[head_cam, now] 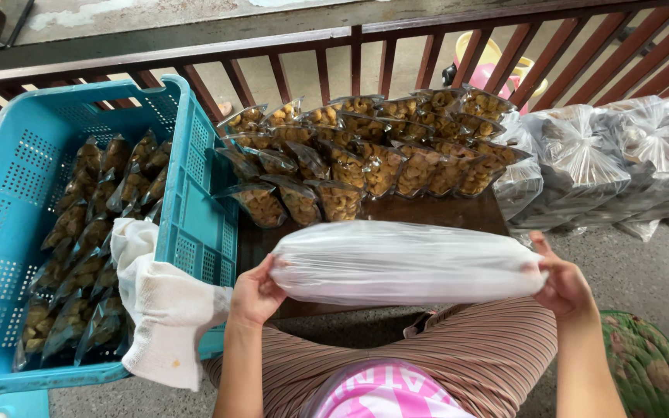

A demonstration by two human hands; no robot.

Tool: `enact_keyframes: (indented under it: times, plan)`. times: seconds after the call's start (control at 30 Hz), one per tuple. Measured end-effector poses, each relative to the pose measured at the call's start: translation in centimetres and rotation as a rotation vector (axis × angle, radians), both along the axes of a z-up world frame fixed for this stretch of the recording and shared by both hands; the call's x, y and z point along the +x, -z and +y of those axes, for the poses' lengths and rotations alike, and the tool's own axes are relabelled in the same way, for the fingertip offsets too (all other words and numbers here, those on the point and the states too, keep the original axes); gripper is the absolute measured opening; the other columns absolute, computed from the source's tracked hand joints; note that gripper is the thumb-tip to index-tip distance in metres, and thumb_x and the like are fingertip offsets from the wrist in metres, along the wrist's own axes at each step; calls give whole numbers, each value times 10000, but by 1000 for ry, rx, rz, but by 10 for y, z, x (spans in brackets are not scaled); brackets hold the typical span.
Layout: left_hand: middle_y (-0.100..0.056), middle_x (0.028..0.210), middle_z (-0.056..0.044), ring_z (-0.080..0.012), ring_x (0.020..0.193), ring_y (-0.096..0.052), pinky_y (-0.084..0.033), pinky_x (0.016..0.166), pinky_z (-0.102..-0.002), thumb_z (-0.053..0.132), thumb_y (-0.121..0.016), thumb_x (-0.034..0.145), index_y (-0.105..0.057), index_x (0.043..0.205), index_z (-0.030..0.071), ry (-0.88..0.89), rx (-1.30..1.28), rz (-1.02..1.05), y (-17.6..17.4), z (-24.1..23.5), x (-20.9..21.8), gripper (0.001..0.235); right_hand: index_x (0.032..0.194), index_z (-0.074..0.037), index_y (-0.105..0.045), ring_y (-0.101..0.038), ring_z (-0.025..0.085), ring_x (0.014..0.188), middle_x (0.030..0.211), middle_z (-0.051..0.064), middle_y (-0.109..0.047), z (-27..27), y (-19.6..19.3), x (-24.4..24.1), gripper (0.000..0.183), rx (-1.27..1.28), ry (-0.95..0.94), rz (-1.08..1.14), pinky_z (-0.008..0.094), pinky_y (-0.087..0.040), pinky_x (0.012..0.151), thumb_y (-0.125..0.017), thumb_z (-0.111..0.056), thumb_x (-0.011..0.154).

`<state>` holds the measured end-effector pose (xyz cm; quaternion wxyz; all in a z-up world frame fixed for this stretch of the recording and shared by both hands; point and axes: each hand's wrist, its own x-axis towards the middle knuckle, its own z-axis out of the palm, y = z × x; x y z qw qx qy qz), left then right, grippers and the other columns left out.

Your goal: The person sits on the floor and wipes individual vacuum-sealed snack bags with a white cloth. They then place the cleaned bags into a larger white plastic bag. The person handles the snack bags one at a time, wiping them thoroughly before transferring them to the larger bag.

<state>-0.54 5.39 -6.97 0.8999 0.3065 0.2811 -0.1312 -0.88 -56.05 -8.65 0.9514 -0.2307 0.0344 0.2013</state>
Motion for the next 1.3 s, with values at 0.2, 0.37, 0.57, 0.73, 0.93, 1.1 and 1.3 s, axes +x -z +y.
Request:
enact_keyframes:
  times: [0.2,0.37,0.57,0.73,0.93,1.1,1.3]
  plan:
    - [-722,1179,-93,-222,1056,-692,-570,931,-427,251,-568,996,-636,1312,59,-101,-130,-121,-54,-10,6,377,1090,4,-806,-718,355,1128,1195,256,-760,-4,-6,-9,309,-606,-333,-364,546,-560,1001,-685,-235,935]
    - [-750,1189,-112,-234,1074,-721,-614,877,-391,234,-658,832,-664,1265,67,-22,-210,-344,-83,-25,3,464,1240,-85,-740,-722,225,1092,1204,134,-786,48,8,22,447,-1725,-342,-5,372,-498,1009,-714,-302,850]
    - [-708,1046,-109,-185,920,-691,-573,753,-312,-79,-720,859,-688,1120,14,172,191,-385,-40,-10,8,279,1286,26,-664,-701,263,1067,1153,168,-754,88,-6,49,711,-1771,-60,30,353,-511,962,-899,-299,700]
    - [-680,924,-67,-152,751,-629,-504,574,-296,29,-665,863,-757,1114,41,130,200,-225,-24,5,7,268,1370,82,-518,-647,243,1153,1273,189,-670,97,-2,58,877,-1721,-31,-163,345,-483,1002,-932,-217,656]
    - [-701,975,-62,-145,811,-700,-592,632,-284,54,-615,876,-712,1027,23,110,202,-171,-32,3,4,182,1440,55,-439,-633,270,1170,1304,196,-633,84,24,63,917,-1638,7,-108,343,-488,984,-868,-102,645]
    - [-742,1022,-95,-177,719,-633,-536,552,-328,55,-658,884,-725,977,37,98,296,-330,-35,0,2,116,1450,77,-444,-662,292,1167,1306,223,-644,84,25,65,913,-1690,-97,-40,360,-501,1010,-859,-90,655]
    - [-665,932,-43,-166,818,-686,-609,690,-297,96,-655,890,-642,1032,117,-147,-158,-362,-72,-18,-11,144,1408,3,-543,-678,272,1154,1261,172,-696,118,-20,61,851,-1792,-255,-83,341,-475,1026,-898,-198,662]
